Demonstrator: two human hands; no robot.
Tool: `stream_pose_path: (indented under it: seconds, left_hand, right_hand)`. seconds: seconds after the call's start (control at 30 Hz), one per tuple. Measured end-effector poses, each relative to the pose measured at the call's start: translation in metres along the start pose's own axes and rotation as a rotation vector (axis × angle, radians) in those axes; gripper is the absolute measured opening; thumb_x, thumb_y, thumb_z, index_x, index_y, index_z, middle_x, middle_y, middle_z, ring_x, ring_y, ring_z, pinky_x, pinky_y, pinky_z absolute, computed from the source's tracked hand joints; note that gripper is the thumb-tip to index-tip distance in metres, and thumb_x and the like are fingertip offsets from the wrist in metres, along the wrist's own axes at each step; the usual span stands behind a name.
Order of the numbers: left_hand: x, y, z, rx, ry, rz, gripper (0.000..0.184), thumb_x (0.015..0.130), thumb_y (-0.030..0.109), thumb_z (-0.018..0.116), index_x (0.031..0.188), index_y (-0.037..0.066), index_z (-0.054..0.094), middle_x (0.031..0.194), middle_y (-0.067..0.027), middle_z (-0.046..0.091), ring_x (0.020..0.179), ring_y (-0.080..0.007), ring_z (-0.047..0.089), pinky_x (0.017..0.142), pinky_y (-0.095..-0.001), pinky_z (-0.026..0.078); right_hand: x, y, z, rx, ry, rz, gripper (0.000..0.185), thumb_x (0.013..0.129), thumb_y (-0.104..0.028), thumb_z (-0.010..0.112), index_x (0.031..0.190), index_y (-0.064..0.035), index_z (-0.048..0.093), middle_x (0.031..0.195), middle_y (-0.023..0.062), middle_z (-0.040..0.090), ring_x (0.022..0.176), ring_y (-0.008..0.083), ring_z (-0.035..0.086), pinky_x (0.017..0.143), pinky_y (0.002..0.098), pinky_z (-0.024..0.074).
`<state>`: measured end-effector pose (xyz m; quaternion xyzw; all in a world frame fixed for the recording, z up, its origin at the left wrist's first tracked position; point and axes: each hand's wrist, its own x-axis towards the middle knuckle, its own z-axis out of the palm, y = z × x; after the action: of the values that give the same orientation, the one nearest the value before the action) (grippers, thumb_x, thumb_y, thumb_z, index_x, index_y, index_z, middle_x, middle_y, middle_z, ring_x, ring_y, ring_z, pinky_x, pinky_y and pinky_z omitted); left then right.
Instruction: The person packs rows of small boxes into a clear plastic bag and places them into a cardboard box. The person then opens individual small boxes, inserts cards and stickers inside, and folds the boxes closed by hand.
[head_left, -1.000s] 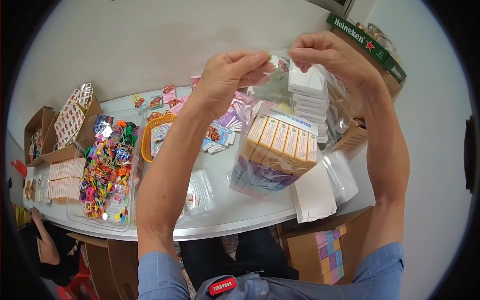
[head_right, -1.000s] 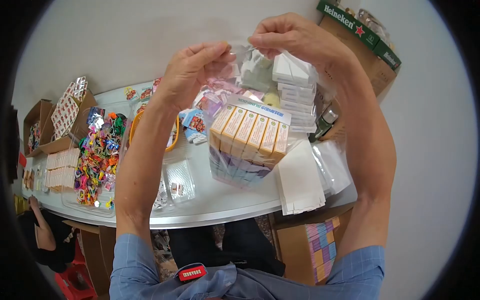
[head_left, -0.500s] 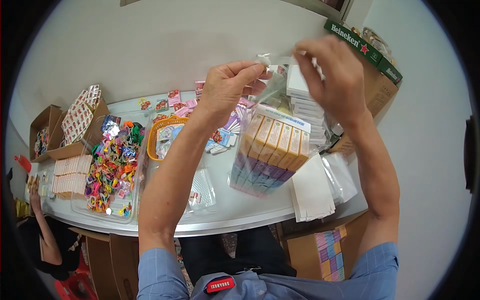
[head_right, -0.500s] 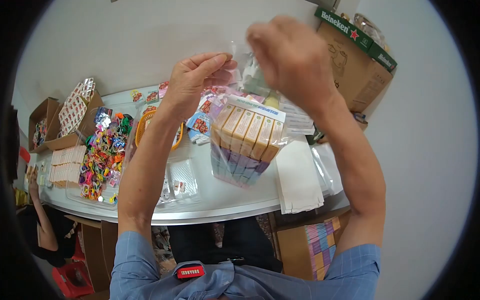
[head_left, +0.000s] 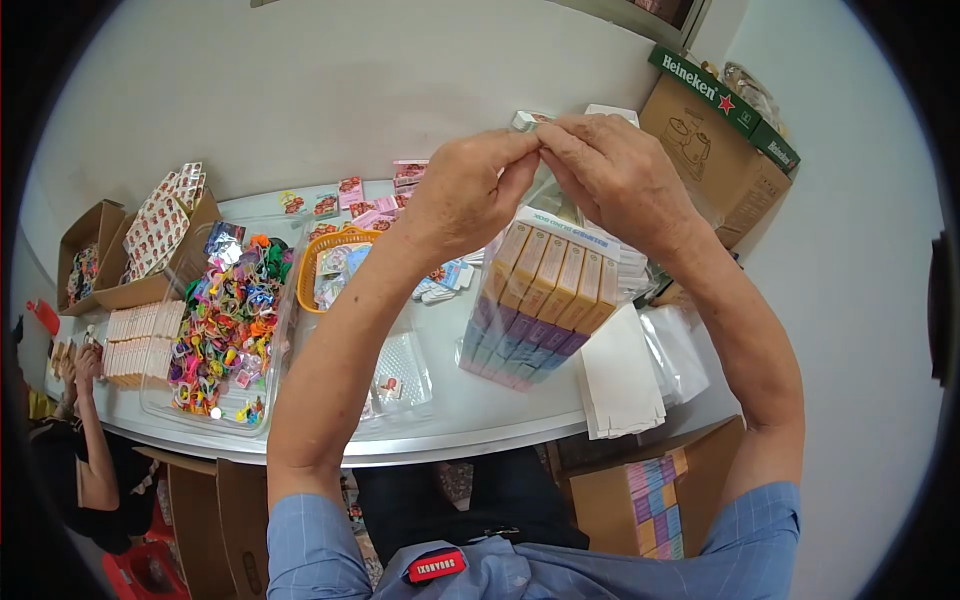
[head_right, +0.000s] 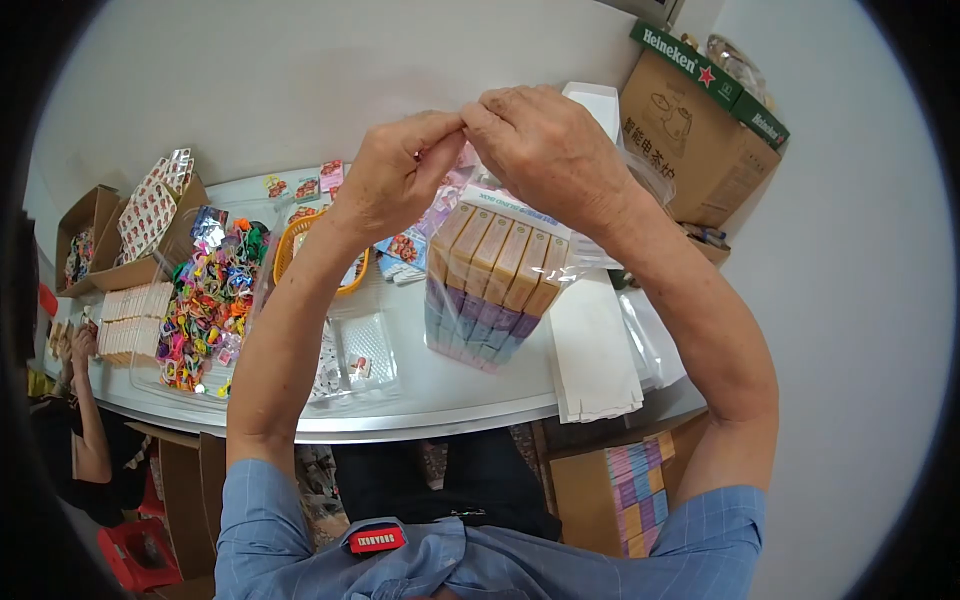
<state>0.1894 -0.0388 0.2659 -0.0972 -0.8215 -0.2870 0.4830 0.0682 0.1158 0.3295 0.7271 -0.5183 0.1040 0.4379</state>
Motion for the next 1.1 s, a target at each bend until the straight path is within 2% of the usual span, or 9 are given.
stream_pose_path:
  seconds: [0.1,0.33,0.4,0.43,0.5,0.67,0.73,0.9,1.1]
  left_hand:
    - [0.002,0.000,0.003,0.194,0.061,0.174,0.010,0.095,0.005,0.059,0.099,0.000,0.066,0.084,-0.0180,0.068,0.080,-0.0385,0.065,0.070,-0.0455,0.052]
    - [0.000,0.006,0.012,0.173,0.078,0.218,0.011,0.096,0.006,0.060,0.100,0.000,0.068,0.087,-0.0185,0.069,0.083,-0.0377,0.066,0.073,-0.0443,0.053]
    - [-0.003,0.010,0.014,-0.061,0.052,-0.017,0.017,0.097,0.009,0.060,0.106,0.000,0.072,0.092,-0.0175,0.073,0.084,-0.0302,0.070,0.077,-0.0387,0.054]
    - [-0.003,0.007,0.015,-0.059,0.051,-0.018,0.017,0.097,0.009,0.060,0.106,0.000,0.072,0.092,-0.0175,0.073,0.084,-0.0302,0.070,0.077,-0.0387,0.054]
    - [-0.003,0.000,0.016,-0.378,0.049,-0.231,0.023,0.100,0.012,0.059,0.113,-0.001,0.074,0.098,-0.0138,0.076,0.087,-0.0194,0.069,0.080,-0.0331,0.054]
    - [0.002,-0.001,0.011,-0.624,0.050,-0.411,0.029,0.103,0.015,0.058,0.118,-0.004,0.073,0.100,-0.0086,0.076,0.091,-0.0135,0.065,0.084,-0.0297,0.053]
    - [0.001,0.001,0.014,-0.665,0.055,-0.430,0.030,0.103,0.016,0.058,0.118,-0.005,0.072,0.101,-0.0082,0.076,0.092,-0.0135,0.065,0.085,-0.0289,0.053]
    - [-0.002,0.003,0.017,-0.520,0.046,-0.306,0.029,0.104,0.015,0.057,0.118,-0.005,0.071,0.101,-0.0080,0.076,0.090,-0.0128,0.066,0.085,-0.0282,0.053]
    - [-0.006,0.009,0.011,-0.311,0.038,-0.198,0.024,0.103,0.011,0.055,0.115,-0.002,0.071,0.092,-0.0135,0.075,0.081,-0.0177,0.067,0.077,-0.0311,0.053]
  right_hand:
    - [-0.002,0.001,-0.006,-0.024,-0.021,-0.029,0.026,0.086,-0.006,0.075,0.111,-0.0009,0.068,0.099,0.0143,0.073,0.089,0.0302,0.072,0.077,0.0387,0.0593]
    - [-0.009,0.008,-0.012,0.089,-0.056,0.123,0.019,0.090,-0.005,0.070,0.108,-0.0007,0.069,0.094,0.0120,0.073,0.085,0.0246,0.072,0.077,0.0362,0.0596]
    - [-0.011,0.010,-0.009,0.430,0.146,0.537,0.015,0.097,-0.009,0.065,0.108,0.0004,0.070,0.093,0.0079,0.073,0.084,0.0175,0.071,0.075,0.0326,0.0586]
    - [-0.010,0.016,-0.011,0.432,0.148,0.537,0.015,0.097,-0.009,0.065,0.108,0.0004,0.070,0.093,0.0079,0.073,0.084,0.0175,0.071,0.075,0.0326,0.0586]
    - [-0.010,0.030,-0.021,0.987,0.478,0.871,0.020,0.103,-0.015,0.061,0.108,0.0016,0.071,0.096,0.0054,0.072,0.086,0.0136,0.070,0.074,0.0294,0.0569]
    - [-0.018,0.012,-0.041,0.679,0.467,0.666,0.018,0.100,-0.014,0.065,0.110,-0.0009,0.071,0.104,0.0082,0.073,0.087,0.0161,0.071,0.072,0.0302,0.0579]
    - [-0.017,0.002,-0.039,0.123,0.217,0.151,0.020,0.094,-0.011,0.071,0.113,-0.0041,0.071,0.104,0.0104,0.073,0.087,0.0189,0.072,0.072,0.0332,0.0593]
    - [-0.013,-0.006,-0.010,0.039,0.105,0.059,0.029,0.088,-0.009,0.076,0.115,-0.0052,0.069,0.102,0.0119,0.072,0.087,0.0290,0.072,0.072,0.0375,0.0606]
    - [-0.011,-0.008,-0.006,0.004,0.080,0.035,0.026,0.086,-0.008,0.077,0.111,-0.0024,0.069,0.101,0.0124,0.073,0.087,0.0290,0.073,0.072,0.0369,0.0610]
